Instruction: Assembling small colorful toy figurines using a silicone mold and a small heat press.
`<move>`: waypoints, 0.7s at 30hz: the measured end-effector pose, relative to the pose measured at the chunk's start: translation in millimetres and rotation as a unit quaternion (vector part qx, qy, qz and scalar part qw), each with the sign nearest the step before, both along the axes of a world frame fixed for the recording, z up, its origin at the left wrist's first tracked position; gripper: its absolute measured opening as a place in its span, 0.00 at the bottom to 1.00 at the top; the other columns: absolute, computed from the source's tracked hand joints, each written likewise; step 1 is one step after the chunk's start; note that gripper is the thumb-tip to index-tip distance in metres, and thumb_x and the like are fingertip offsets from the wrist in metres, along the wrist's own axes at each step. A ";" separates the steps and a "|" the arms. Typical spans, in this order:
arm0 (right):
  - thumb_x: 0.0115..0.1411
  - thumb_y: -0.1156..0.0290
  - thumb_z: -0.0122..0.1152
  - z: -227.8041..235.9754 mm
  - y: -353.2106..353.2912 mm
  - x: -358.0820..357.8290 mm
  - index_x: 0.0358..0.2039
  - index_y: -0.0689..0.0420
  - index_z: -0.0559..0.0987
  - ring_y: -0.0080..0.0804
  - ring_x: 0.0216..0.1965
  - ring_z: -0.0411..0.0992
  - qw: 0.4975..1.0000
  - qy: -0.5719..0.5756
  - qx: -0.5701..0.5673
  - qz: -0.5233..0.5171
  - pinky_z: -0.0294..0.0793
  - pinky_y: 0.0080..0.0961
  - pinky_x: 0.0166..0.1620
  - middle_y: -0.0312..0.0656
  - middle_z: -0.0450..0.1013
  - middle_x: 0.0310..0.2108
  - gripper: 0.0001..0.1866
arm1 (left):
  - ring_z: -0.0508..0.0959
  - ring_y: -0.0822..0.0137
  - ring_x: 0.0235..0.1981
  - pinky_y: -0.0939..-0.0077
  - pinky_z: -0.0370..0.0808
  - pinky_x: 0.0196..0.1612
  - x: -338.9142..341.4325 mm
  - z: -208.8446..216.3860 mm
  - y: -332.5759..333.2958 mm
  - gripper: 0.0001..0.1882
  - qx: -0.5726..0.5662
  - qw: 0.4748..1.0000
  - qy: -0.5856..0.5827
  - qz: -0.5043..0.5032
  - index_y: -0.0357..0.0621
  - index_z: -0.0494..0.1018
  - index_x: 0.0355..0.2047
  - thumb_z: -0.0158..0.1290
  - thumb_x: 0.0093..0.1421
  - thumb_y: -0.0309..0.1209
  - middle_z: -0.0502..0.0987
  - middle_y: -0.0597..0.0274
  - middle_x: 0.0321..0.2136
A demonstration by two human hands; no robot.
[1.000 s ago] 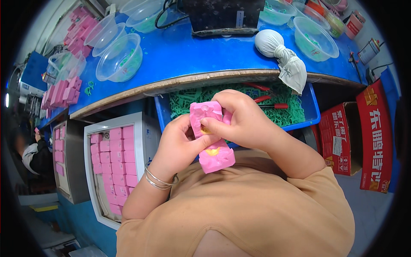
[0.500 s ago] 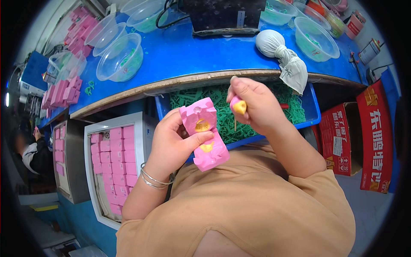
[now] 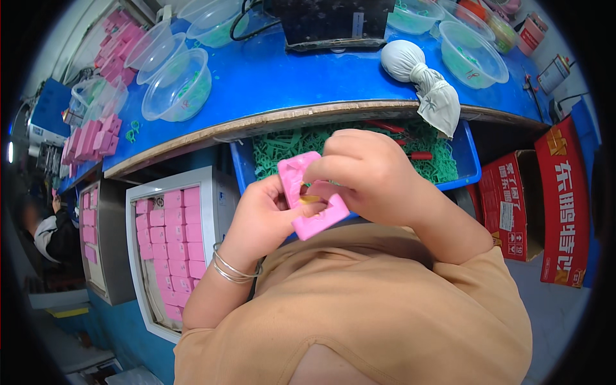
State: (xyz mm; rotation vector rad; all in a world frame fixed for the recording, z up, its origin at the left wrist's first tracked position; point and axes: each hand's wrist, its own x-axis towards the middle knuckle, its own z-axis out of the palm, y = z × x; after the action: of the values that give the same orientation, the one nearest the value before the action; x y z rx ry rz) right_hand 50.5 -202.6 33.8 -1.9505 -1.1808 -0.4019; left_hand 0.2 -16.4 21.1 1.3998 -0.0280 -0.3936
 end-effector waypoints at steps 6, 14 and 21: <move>0.40 0.73 0.62 -6.5 0.9 9.7 0.26 0.55 0.74 0.38 0.25 0.68 0.999 -0.041 -0.004 0.012 0.68 0.31 0.27 0.37 0.68 0.22 0.09 | 0.75 0.75 0.34 0.79 0.73 0.40 -0.2 -1.9 -3.6 0.17 0.038 0.999 -0.005 -0.022 0.36 0.71 0.40 0.60 0.49 0.23 0.76 0.62 0.33; 0.51 0.73 0.55 -12.3 -1.9 64.8 0.28 0.62 0.70 0.32 0.27 0.65 0.916 0.261 0.214 -0.215 0.67 0.23 0.33 0.43 0.65 0.26 0.07 | 0.73 0.73 0.37 0.78 0.71 0.40 -1.4 -9.4 -5.9 0.21 0.032 0.994 -0.101 -0.016 0.38 0.64 0.42 0.55 0.48 0.17 0.72 0.62 0.34; 0.48 0.79 0.56 -21.3 7.1 87.9 0.27 0.60 0.70 0.42 0.35 0.68 0.972 -0.058 0.053 -0.219 0.70 0.32 0.39 0.45 0.66 0.30 0.06 | 0.72 0.70 0.41 0.74 0.70 0.45 6.2 -29.2 5.5 0.17 0.031 0.995 -0.094 -0.002 0.37 0.63 0.43 0.50 0.52 0.16 0.70 0.61 0.34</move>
State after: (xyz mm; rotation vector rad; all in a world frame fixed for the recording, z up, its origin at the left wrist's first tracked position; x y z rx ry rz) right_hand 138.4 -195.5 12.5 -2.1102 -0.7697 -0.8018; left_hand 6.5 -10.9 -8.1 1.4950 -0.1752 -0.2669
